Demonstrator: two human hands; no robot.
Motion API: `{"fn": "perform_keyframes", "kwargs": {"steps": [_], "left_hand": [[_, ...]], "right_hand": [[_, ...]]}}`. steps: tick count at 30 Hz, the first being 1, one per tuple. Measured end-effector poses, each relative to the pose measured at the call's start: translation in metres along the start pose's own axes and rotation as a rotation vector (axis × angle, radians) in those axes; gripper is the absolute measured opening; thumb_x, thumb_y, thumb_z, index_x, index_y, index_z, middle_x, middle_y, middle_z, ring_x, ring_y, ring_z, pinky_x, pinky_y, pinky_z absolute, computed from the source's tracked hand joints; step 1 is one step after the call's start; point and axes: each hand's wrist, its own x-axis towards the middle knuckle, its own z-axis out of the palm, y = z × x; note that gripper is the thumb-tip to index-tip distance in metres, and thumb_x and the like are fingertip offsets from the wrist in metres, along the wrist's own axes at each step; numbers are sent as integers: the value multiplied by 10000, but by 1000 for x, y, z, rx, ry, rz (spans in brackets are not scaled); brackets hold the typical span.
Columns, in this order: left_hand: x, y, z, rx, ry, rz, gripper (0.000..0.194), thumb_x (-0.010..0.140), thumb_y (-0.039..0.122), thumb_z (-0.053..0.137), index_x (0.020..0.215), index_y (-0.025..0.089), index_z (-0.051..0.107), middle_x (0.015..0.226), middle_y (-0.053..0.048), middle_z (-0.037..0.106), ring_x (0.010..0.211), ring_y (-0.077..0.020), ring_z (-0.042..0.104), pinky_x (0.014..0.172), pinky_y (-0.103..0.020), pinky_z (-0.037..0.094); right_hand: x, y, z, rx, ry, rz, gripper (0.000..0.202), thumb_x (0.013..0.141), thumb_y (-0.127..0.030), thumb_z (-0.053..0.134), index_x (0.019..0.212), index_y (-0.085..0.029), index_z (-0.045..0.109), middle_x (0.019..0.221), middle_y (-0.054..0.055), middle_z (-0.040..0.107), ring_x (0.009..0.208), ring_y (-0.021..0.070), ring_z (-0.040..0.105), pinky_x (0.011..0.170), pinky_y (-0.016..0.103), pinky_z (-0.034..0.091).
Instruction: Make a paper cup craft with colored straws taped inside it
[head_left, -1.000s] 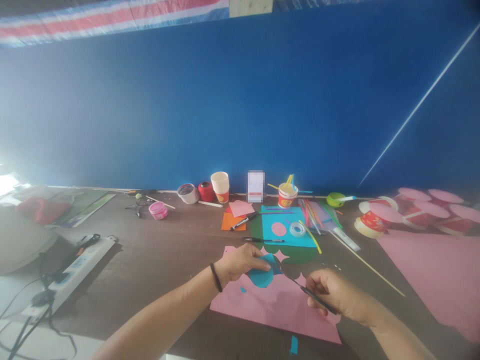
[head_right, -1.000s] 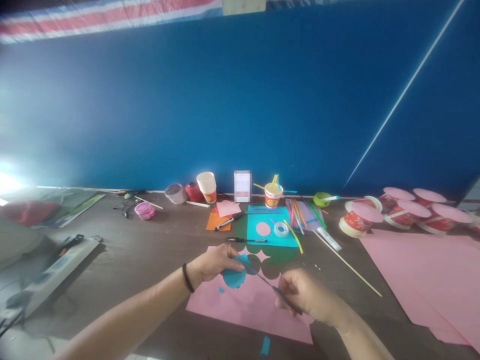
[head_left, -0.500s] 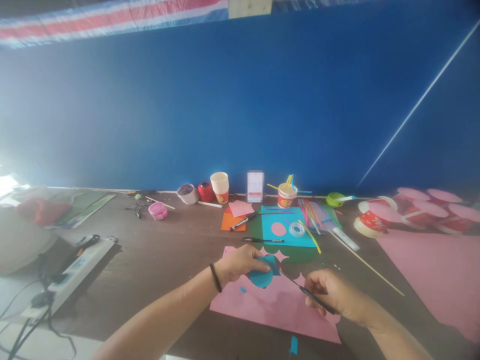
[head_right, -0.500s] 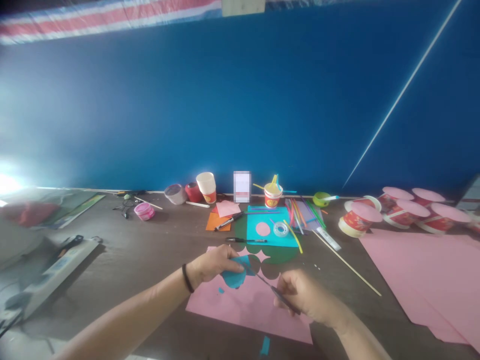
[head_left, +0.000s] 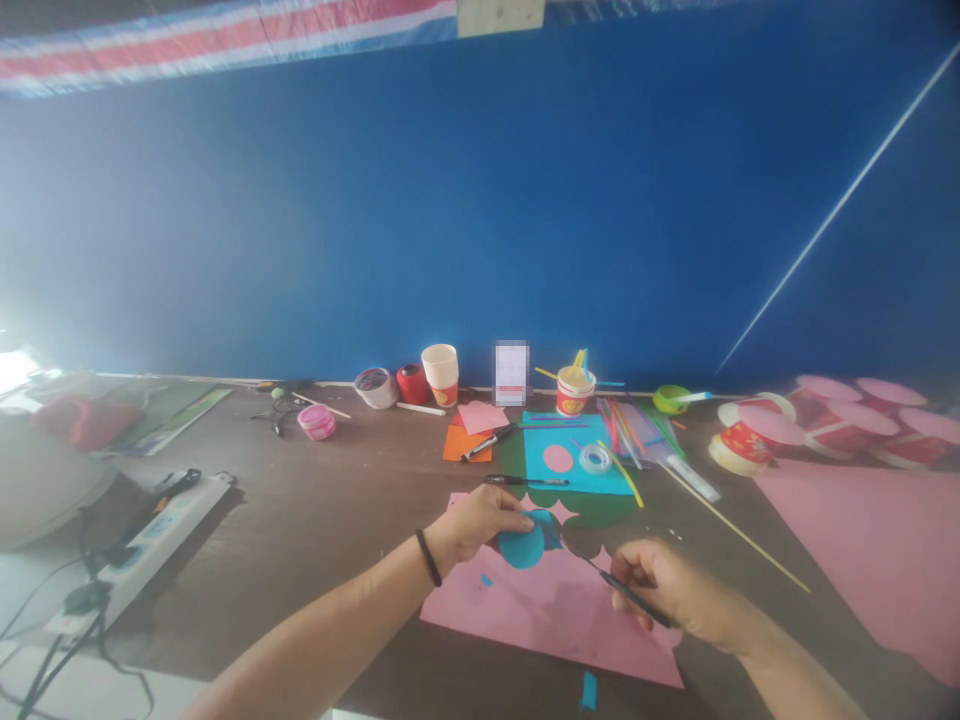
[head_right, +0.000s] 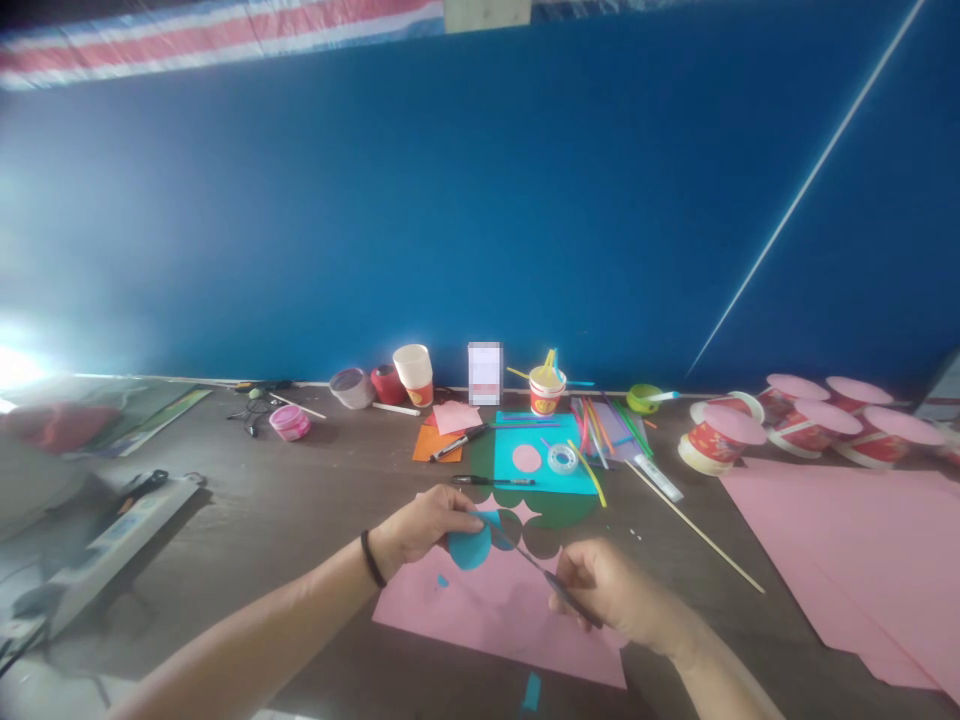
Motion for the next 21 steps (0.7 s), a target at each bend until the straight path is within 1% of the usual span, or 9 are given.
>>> {"fn": "perform_keyframes", "kwargs": {"steps": [5, 9, 11, 15, 18, 21], "left_hand": [[1, -2, -1, 11, -22, -4, 245, 516, 332, 739, 595, 112, 666, 531, -33, 619, 509, -157, 563, 493, -271, 415], [2, -1, -1, -18, -23, -9, 262, 496, 323, 757, 593, 103, 653, 529, -40, 617, 513, -167, 571, 497, -278, 418], [2, -2, -1, -58, -11, -13, 277, 479, 313, 769, 607, 102, 643, 544, -42, 619, 518, -169, 572, 501, -284, 427], [3, -11, 4, -186, 56, -10, 324, 486, 323, 772, 696, 137, 609, 610, -18, 623, 569, -161, 586, 552, -298, 462], [2, -23, 12, -343, 94, 19, 316, 560, 350, 740, 766, 153, 604, 672, -19, 634, 632, -151, 601, 598, -278, 465], [2, -31, 21, -547, 117, 75, 260, 626, 334, 713, 773, 136, 628, 662, -31, 630, 608, -128, 581, 588, -247, 443]], "right_hand": [[-3, -6, 1, -9, -19, -3, 278, 649, -374, 718, 638, -149, 555, 536, -24, 604, 449, 73, 486, 446, 181, 359], [0, 1, 0, 2, -19, -10, 307, 653, -406, 723, 652, -144, 563, 602, 3, 637, 483, 80, 516, 471, 186, 374], [2, 6, 0, -1, -4, -15, 331, 647, -432, 725, 654, -140, 569, 599, 5, 630, 477, 81, 515, 459, 186, 362], [6, 10, 2, 5, 34, -24, 362, 637, -465, 726, 655, -145, 560, 539, -28, 575, 461, 75, 493, 451, 181, 330], [7, 12, 4, 29, 46, -18, 379, 659, -501, 697, 680, -149, 559, 541, -31, 567, 463, 73, 480, 447, 180, 306], [8, 14, 6, 34, 58, -19, 384, 666, -517, 686, 684, -156, 557, 515, -40, 544, 468, 80, 471, 455, 189, 299]]}}
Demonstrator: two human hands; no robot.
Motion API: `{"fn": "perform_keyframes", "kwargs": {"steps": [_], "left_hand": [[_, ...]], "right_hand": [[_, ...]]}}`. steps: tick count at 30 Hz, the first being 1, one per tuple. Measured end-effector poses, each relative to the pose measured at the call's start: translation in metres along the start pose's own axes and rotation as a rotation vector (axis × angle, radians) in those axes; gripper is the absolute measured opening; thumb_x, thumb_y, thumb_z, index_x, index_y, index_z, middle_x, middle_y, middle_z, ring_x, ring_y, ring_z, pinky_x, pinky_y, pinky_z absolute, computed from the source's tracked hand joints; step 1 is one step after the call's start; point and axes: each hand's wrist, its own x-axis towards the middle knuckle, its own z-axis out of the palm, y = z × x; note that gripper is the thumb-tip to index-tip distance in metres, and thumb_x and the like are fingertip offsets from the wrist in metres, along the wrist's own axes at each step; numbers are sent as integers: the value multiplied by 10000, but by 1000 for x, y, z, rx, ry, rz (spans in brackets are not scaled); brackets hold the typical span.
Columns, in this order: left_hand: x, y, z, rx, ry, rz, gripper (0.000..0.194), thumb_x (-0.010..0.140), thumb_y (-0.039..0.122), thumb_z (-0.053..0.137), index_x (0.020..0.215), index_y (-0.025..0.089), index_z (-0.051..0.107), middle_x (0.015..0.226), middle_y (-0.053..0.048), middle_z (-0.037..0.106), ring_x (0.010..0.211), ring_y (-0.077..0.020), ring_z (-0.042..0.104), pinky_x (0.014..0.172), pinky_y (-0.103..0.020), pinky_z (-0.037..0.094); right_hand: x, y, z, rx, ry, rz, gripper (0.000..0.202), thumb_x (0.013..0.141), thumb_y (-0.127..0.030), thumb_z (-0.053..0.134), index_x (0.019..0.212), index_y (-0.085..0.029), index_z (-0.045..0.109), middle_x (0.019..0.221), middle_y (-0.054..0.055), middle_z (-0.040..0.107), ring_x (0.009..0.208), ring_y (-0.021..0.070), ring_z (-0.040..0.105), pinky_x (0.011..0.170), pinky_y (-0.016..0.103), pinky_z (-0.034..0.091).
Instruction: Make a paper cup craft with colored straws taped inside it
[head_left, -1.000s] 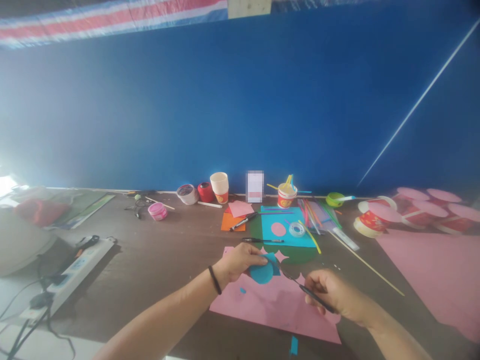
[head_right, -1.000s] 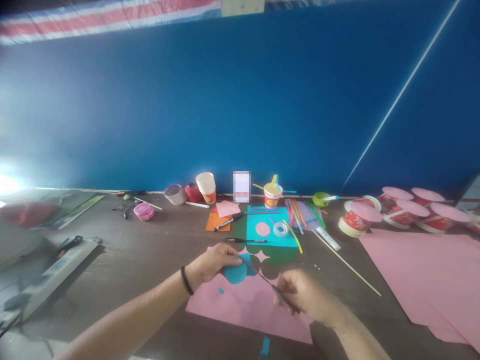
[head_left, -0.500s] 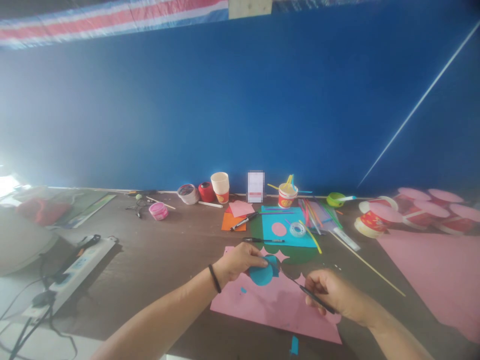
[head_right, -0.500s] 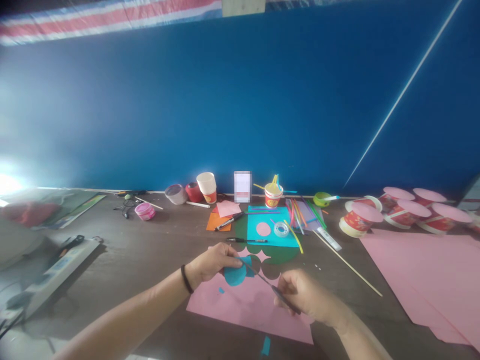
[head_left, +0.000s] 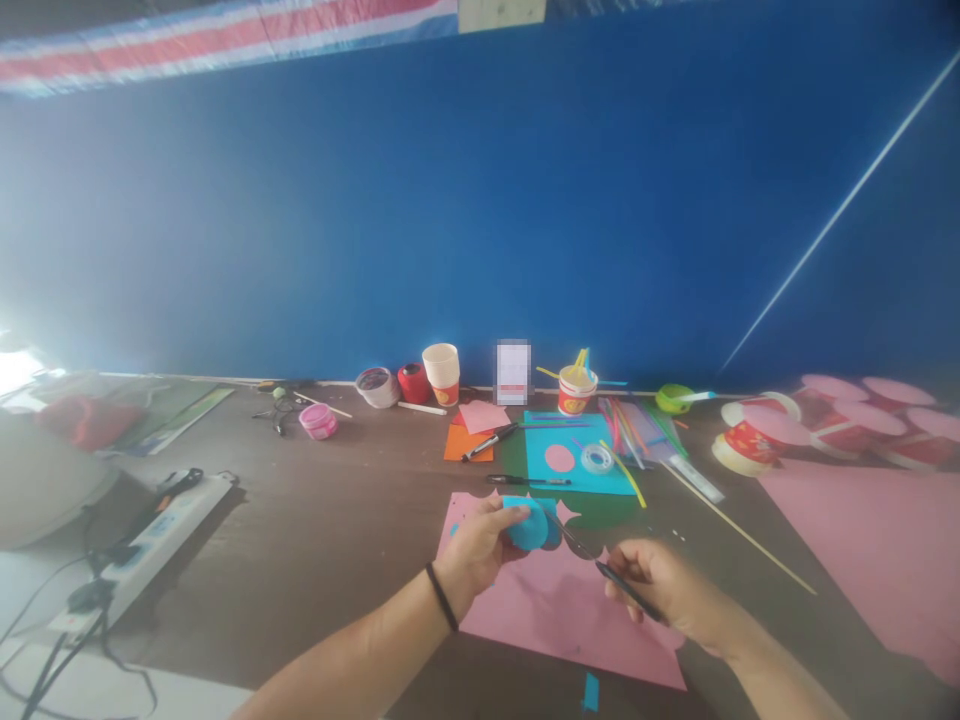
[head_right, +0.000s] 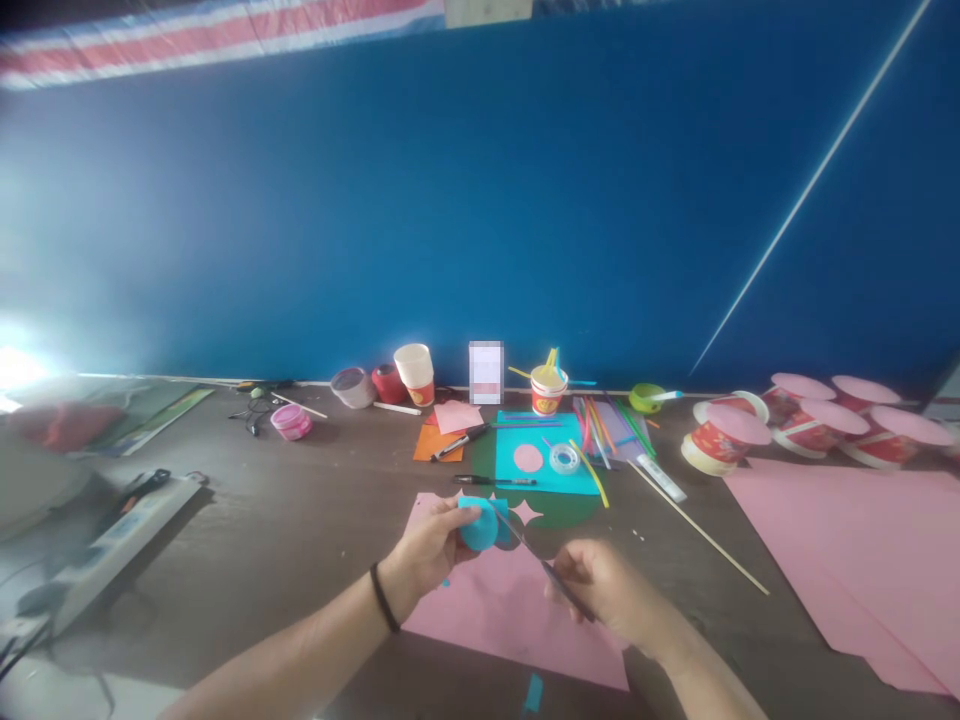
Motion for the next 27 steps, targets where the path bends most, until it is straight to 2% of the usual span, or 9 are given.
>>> {"fn": "perform_keyframes", "kwargs": {"steps": [8, 14, 18, 22, 27], "left_hand": [[1, -4, 8, -30, 58, 28, 248, 636, 326, 717, 753, 120, 640, 621, -21, 618, 543, -115, 549, 544, -248, 412], [1, -5, 6, -5, 41, 38, 253, 641, 301, 709, 819, 135, 640, 618, -21, 632, 575, -149, 590, 527, -254, 400], [-1, -3, 8, 9, 11, 42, 260, 659, 313, 691, 827, 121, 640, 653, -58, 659, 620, -182, 618, 529, -258, 399], [-2, -2, 12, -30, 47, 25, 264, 635, 305, 714, 819, 129, 644, 711, -59, 675, 616, -163, 608, 548, -262, 416], [-2, -2, 12, -44, 41, 29, 253, 622, 295, 726, 798, 127, 654, 683, -49, 668, 584, -155, 600, 520, -248, 405]], "right_hand": [[0, 0, -1, -6, -18, 5, 389, 655, -499, 702, 690, -153, 529, 515, -45, 528, 471, 68, 451, 451, 174, 287], [-1, -4, 1, -10, -4, 38, 412, 604, -527, 717, 654, -170, 518, 516, -38, 543, 456, 73, 456, 439, 185, 290], [-2, -5, 2, -5, -5, 27, 425, 609, -546, 707, 660, -171, 513, 513, -42, 531, 462, 75, 459, 445, 185, 293], [-2, -3, 3, 14, -21, 9, 426, 623, -545, 699, 680, -165, 513, 525, -44, 525, 477, 74, 459, 448, 182, 287], [-2, -3, 2, 27, -24, -4, 404, 627, -509, 716, 670, -164, 510, 530, -42, 524, 479, 73, 453, 460, 186, 302]]}}
